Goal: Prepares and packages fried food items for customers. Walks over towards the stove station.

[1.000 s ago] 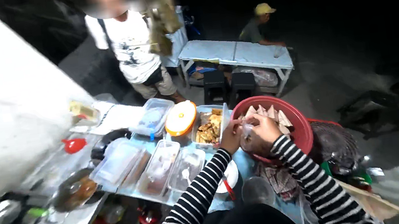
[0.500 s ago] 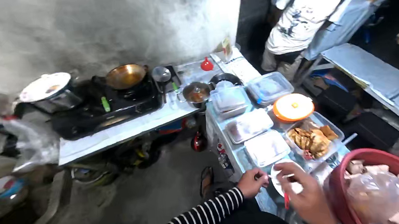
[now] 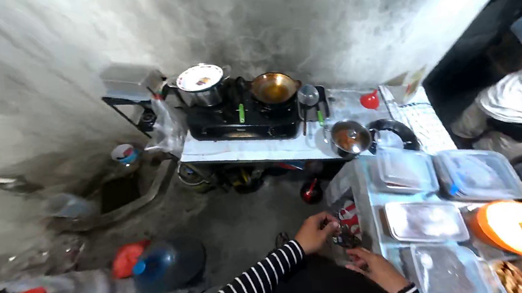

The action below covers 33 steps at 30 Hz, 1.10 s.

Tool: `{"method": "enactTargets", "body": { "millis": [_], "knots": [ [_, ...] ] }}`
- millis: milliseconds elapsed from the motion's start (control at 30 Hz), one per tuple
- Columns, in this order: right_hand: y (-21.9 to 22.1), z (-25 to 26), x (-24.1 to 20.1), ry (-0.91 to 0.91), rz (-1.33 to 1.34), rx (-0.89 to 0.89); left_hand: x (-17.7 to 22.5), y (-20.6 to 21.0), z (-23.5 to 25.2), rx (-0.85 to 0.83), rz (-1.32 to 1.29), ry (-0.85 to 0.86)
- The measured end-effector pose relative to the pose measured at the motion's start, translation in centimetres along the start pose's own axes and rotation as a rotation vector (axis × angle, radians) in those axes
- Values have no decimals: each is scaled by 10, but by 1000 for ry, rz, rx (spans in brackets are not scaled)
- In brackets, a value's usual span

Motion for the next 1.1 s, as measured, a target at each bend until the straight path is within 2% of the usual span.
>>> {"method": "enactTargets", "body": {
  "millis": [100, 233, 367, 467, 567, 667, 800, 933, 1033, 1100],
  "knots": [
    [2, 56, -42, 93, -118, -177, -8, -72, -8, 149, -15, 11],
    [-1, 132, -139, -74, -198, -246, -26, -164, -50, 453, -179, 26],
    [14, 198, -224, -281, -298, -372, -81, -225, -102, 728, -314, -50],
    [39, 249, -245, -367, -339, -483, -133, -248, -138, 919, -409, -153],
    [75, 307, -228, -305, -503, -557, -164, -255, -165, 1056, -540, -219],
    [105, 348, -212, -189, -620, -668, -182, -261, -173, 1101, -629, -300],
    [142, 397, -184, -110, -495, -663, -206, -281, -155, 1056, -699, -344],
    [126, 454, -196, -12, -256, -455, -185, -352, -125, 932, -545, -331],
    [90, 488, -233, 4, -301, -385, -140, -423, -118, 857, -463, -340],
    [90, 518, -239, -56, -324, -377, -123, -471, -121, 850, -396, -320]
  ]
}}
Point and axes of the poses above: each hand's wrist, its own z-axis towards the middle knuckle, its own y-axis out of the palm, x = y × z, the point moved 9 cm from there along z, towards the middle knuckle, and after that the axes turned 3 degrees about -y, right-handed, at the moved point
